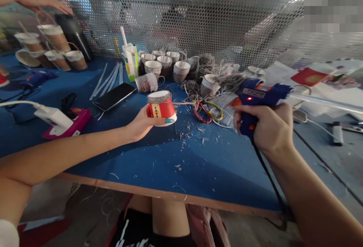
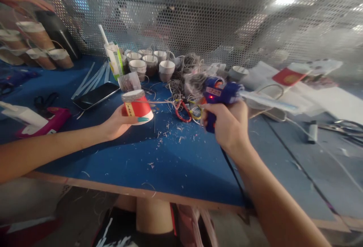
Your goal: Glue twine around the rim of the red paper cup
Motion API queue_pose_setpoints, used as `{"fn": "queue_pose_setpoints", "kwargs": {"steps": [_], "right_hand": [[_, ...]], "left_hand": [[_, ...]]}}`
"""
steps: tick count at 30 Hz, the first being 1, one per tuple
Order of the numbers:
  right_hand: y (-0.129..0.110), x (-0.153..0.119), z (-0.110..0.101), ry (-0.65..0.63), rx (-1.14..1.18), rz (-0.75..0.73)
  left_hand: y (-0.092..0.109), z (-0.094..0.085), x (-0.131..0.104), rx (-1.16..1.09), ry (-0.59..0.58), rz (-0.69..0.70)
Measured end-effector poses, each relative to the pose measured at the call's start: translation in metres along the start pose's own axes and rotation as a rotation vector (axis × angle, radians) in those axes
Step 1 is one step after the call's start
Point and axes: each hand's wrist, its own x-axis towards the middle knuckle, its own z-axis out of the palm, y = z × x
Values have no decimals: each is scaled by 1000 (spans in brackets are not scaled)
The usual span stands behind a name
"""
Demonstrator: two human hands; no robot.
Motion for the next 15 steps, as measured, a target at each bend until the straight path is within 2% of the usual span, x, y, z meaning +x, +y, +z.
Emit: {"fn": "queue_pose_setpoints", "kwargs": {"steps": [2, 4, 6, 8, 12, 15], "right_hand": [[-9, -5, 6, -139, 353, 158], [-17, -11, 12, -277, 627, 241], [-21, -17, 18, -402, 766, 276], [-20, -22, 23, -467, 806, 296], [-7, -33, 32, -406, 652, 244], [0, -36, 36, -412, 526, 235]], "left_hand": [[-2, -2, 0, 24, -81, 16], [-3, -2, -1, 24, -132, 34], [-3, -1, -2, 15, -134, 36], [-2, -1, -2, 14, -131, 20], [-2, -1, -1, 17, -172, 3], [-4, -1, -1, 15, -177, 1]]}}
